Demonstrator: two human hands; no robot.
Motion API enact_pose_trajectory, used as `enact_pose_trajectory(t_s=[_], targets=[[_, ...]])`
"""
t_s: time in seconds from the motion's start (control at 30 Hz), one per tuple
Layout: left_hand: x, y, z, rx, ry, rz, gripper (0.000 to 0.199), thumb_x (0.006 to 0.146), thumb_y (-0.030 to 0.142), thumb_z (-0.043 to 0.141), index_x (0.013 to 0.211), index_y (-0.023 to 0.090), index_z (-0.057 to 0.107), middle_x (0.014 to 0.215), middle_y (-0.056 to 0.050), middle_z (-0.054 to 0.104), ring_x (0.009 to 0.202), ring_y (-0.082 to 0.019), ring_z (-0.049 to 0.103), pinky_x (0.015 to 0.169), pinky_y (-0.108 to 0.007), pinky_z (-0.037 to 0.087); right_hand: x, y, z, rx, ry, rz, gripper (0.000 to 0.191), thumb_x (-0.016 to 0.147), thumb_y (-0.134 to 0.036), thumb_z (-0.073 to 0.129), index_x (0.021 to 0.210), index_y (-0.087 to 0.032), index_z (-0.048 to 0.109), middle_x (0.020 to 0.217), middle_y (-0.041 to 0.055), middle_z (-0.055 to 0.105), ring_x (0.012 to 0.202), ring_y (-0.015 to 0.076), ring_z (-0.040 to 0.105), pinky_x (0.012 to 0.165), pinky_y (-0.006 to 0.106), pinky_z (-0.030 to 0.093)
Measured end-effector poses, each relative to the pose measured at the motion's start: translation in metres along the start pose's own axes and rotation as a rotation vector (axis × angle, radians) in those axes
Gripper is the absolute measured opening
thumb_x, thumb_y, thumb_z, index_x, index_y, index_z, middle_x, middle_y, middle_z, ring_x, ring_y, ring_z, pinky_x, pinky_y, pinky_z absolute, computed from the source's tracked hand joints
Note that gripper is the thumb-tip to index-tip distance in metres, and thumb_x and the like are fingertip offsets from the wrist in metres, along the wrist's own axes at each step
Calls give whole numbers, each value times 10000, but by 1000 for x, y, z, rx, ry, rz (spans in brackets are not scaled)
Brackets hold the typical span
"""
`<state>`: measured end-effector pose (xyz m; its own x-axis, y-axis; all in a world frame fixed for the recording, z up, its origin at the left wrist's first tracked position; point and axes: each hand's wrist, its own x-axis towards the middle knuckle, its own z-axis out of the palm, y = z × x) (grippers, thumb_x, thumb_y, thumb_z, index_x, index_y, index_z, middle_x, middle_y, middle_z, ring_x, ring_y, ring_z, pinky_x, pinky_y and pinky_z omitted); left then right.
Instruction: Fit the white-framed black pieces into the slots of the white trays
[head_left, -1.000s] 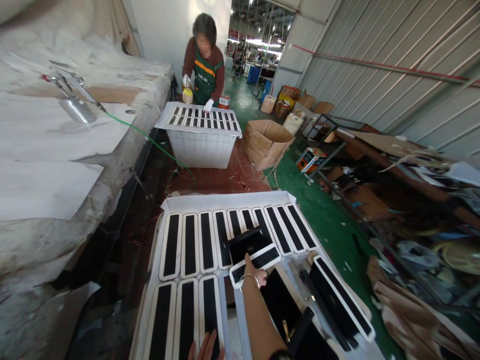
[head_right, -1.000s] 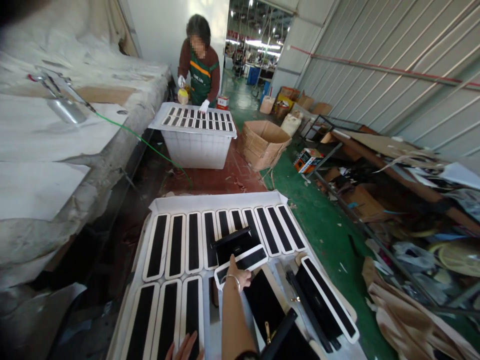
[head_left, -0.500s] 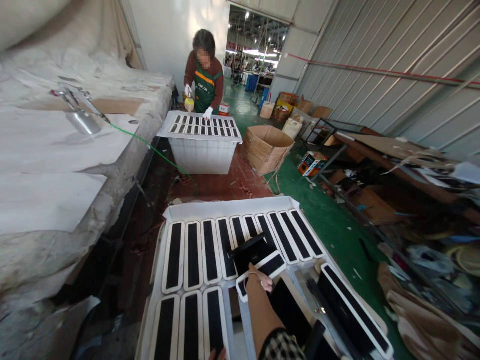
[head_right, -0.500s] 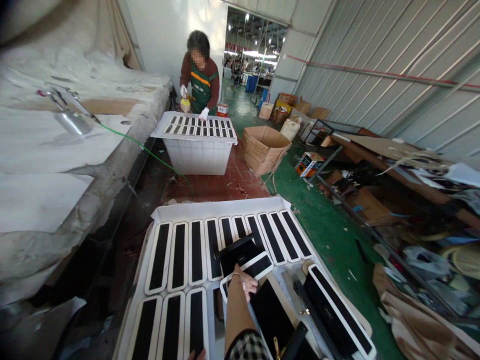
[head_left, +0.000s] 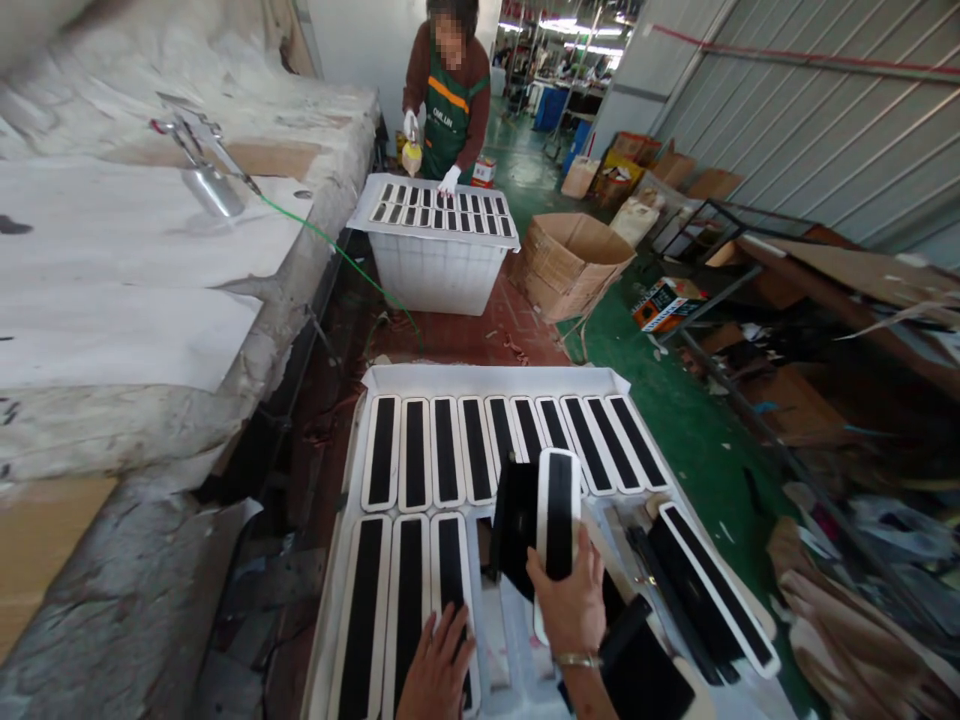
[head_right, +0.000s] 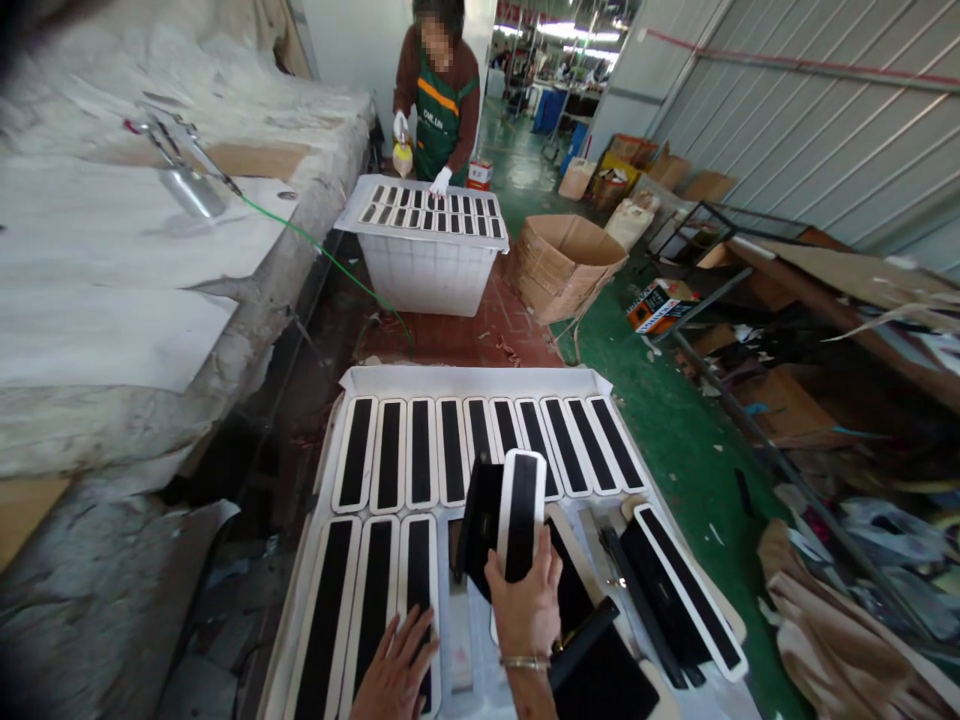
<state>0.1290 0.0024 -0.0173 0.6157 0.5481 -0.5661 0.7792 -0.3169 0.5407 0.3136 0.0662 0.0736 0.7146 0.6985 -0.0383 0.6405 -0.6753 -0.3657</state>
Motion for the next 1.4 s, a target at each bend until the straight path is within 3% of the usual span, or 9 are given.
enact_pose_trajectory(t_s=[0.1,0.27,0.43,0.6,0.73,0.87,1.0,1.2,1.4], targets=[[1,-5,6,-29,67,32,629,761,272,512,1378,215,405,1532,-46,141,1408,-278,77,1150,-532,81,-35,19,-7,-179,-86,-146,776,787,-455,538,1437,-217,186,1325,116,458,1051,320,572,684,406,549],[1,-4,13,5,91,-11,693,798,292,472,1452,245,249,1527,-27,191,1404,-272,127,1141,-556,74,-70,37,-6,-387,38,-392,807,862,-306,482,1461,-134,-30,1244,189,483,1073,318,540,775,389,541],[10,-1,20,17,136,-54,680,803,308,487,1439,344,249,1514,-26,251,1381,-295,200,1104,-606,93,-80,33,4,-386,-41,-375,860,849,-264,483,1448,-159,-125,1284,175,467,1068,318,538,721,381,553],[11,-1,22,28,166,-60,654,789,325,497,1415,353,311,1505,-26,275,1371,-299,217,1096,-610,87,-74,29,40,-264,-117,-231,721,832,-325,494,1440,-142,153,1311,150,460,1137,306,514,766,385,549],[8,-1,20,24,207,-54,694,772,305,484,1431,348,270,1497,-11,294,1366,-278,226,1098,-605,82,-71,38,63,-201,-146,-172,727,813,-360,502,1428,-122,194,1320,154,454,1170,316,495,781,403,541],[7,-1,20,22,218,-75,703,778,285,439,1453,247,247,1492,-34,301,1367,-271,214,1105,-603,55,-74,49,64,-199,-151,-134,718,817,-379,491,1427,-131,206,1320,148,455,1127,308,526,739,390,546],[8,-2,20,7,210,-59,694,777,268,425,1450,251,257,1505,2,268,1363,-271,222,1104,-594,108,-76,55,59,-237,-102,-153,688,839,-375,459,1426,-123,206,1319,164,454,1153,304,512,739,387,544],[10,-6,27,34,206,-59,789,707,205,451,1457,289,221,1524,53,189,1372,-281,200,1106,-592,111,-87,48,77,-184,-281,-98,692,833,-353,456,1432,-169,165,1333,149,444,1085,329,557,765,459,524],[12,-8,24,26,264,-73,853,708,178,450,1471,314,93,1527,62,182,1351,-274,248,1097,-554,166,-89,58,91,-42,-349,-96,687,855,-405,439,1436,-188,143,1347,149,413,1078,303,573,719,405,524]])
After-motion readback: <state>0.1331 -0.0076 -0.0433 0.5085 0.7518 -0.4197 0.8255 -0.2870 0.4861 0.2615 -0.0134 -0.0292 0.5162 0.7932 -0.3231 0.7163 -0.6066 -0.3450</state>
